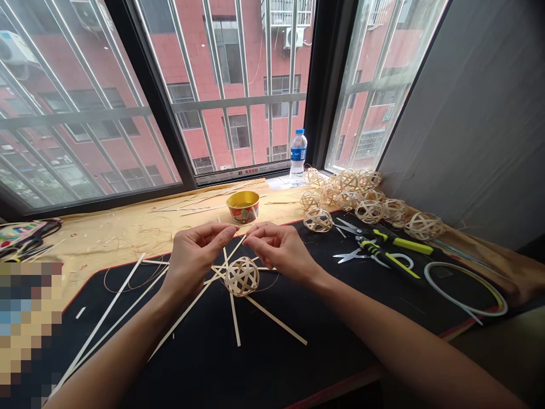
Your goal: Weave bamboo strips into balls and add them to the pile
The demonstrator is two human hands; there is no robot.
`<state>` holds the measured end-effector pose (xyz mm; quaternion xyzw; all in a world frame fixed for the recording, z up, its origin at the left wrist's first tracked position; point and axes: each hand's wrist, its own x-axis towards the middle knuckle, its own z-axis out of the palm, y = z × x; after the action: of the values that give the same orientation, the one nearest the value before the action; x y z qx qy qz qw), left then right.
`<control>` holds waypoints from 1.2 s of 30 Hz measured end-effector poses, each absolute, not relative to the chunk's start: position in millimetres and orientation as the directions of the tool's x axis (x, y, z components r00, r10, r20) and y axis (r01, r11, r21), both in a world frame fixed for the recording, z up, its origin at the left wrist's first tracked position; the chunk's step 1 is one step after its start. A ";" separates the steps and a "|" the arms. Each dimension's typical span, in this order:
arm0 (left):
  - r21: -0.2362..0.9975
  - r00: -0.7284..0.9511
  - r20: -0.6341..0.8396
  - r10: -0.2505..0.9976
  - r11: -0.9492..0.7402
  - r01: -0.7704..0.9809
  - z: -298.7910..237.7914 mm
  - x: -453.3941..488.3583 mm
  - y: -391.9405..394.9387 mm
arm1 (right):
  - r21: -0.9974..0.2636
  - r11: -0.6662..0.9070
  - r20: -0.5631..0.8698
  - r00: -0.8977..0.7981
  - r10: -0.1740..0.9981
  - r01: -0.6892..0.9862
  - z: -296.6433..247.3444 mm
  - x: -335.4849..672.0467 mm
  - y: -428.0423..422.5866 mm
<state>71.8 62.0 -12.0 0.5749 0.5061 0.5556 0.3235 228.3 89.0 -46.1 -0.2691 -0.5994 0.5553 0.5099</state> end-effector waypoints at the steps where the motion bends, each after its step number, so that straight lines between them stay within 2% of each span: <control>1: 0.931 -0.136 0.316 0.939 -0.280 0.233 -12.3 71.5 61.8 | -0.941 0.241 0.312 -0.335 0.889 -0.236 -45.6 228.5 88.8; 7: 0.930 -0.162 0.317 0.934 -0.272 0.248 -13.7 71.9 60.9 | -0.944 0.257 0.321 -0.384 0.866 -0.208 -41.5 229.3 87.0; 18: 0.964 -0.157 0.247 0.956 -0.226 0.138 -14.5 75.3 62.6 | -0.945 0.236 0.312 -0.407 0.859 -0.225 -44.6 228.2 86.8; 21: 0.955 -0.159 0.262 0.952 -0.232 0.183 -14.3 75.0 61.9 | -0.953 0.211 0.285 -0.417 0.863 -0.216 -44.1 228.2 86.5; 24: 0.892 -0.140 0.339 0.930 -0.271 0.362 -13.0 73.0 60.6 | -0.973 0.169 0.224 -0.480 0.848 -0.156 -43.2 228.8 84.8; 25: 0.834 -0.113 0.393 0.912 -0.302 0.461 -12.9 71.9 60.6 | -0.973 0.195 0.232 -0.502 0.833 -0.125 -43.0 229.3 84.1; 27: 0.639 0.044 0.495 0.868 -0.398 0.659 -14.3 69.5 61.7 | -0.930 0.365 0.330 -0.518 0.789 -0.037 -43.0 231.0 83.6; 29: 0.446 0.267 0.494 0.827 -0.505 0.739 -17.5 67.1 64.5 | -0.798 0.597 0.484 -0.504 0.716 0.082 -43.4 233.6 85.2; 30: 0.404 0.357 0.460 0.813 -0.549 0.732 -19.2 66.2 66.1 | -0.722 0.677 0.543 -0.490 0.682 0.142 -43.6 235.1 86.8; 32: 0.424 0.442 0.402 0.802 -0.590 0.687 -21.2 65.3 69.0 | -0.653 0.725 0.598 -0.437 0.672 0.221 -43.7 237.7 90.8; 34: 0.494 0.429 0.397 0.812 -0.582 0.646 -20.3 65.7 70.2 | -0.701 0.675 0.575 -0.376 0.726 0.230 -43.0 239.0 94.0; 36: 0.575 0.330 0.420 0.845 -0.529 0.623 -17.2 67.3 69.7 | -0.759 0.617 0.535 -0.340 0.773 0.208 -41.7 238.7 94.8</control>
<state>67.3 69.7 -17.2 0.8002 0.4589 0.3527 0.1573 238.7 94.8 -41.7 -0.3216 -0.7627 0.2970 0.4761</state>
